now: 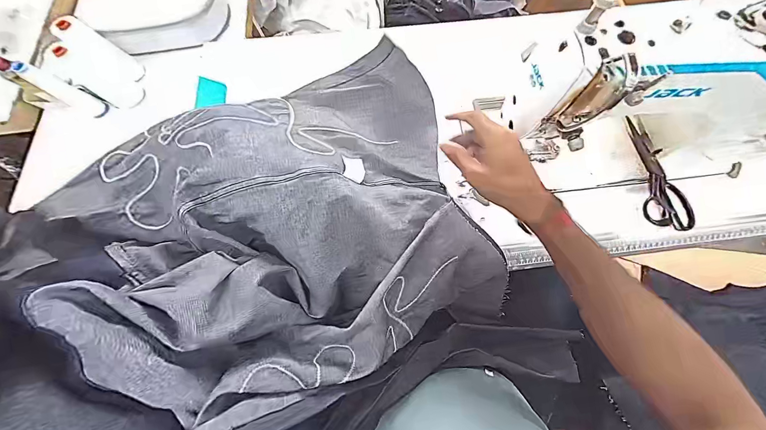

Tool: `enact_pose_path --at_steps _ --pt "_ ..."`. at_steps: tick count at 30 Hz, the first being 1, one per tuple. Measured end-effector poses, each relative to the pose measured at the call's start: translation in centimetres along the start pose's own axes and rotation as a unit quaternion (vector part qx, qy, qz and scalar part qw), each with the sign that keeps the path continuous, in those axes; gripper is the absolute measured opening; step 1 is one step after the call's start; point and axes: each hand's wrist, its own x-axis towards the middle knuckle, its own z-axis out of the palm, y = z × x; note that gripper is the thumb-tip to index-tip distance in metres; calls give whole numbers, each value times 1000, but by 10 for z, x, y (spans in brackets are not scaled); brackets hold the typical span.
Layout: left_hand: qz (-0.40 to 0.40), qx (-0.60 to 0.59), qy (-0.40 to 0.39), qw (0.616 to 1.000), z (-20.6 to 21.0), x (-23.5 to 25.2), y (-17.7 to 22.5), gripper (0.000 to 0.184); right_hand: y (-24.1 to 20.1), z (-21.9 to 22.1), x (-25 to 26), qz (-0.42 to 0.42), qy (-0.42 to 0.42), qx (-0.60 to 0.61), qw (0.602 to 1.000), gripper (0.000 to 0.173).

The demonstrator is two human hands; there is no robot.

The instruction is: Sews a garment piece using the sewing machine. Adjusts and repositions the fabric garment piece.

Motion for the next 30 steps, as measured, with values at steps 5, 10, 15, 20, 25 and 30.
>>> enact_pose_path --at_steps 5,10,15,20,25,30 --pt "394 -170 -302 851 49 -92 197 35 70 -82 -122 125 133 -89 979 28" --pt "312 -83 -570 756 181 -146 278 33 163 -135 -168 313 33 -271 910 43" --pt "38 -302 -579 757 223 -187 312 33 178 -134 -168 295 25 -275 915 42" --pt "-120 -380 -600 694 238 -188 291 53 188 -142 -161 337 73 -126 930 55" --pt "-86 -409 -639 645 248 -176 270 69 169 -124 -212 278 228 452 816 17" --pt "-66 -425 -671 604 255 -169 269 79 105 -59 -254 123 138 703 687 45"
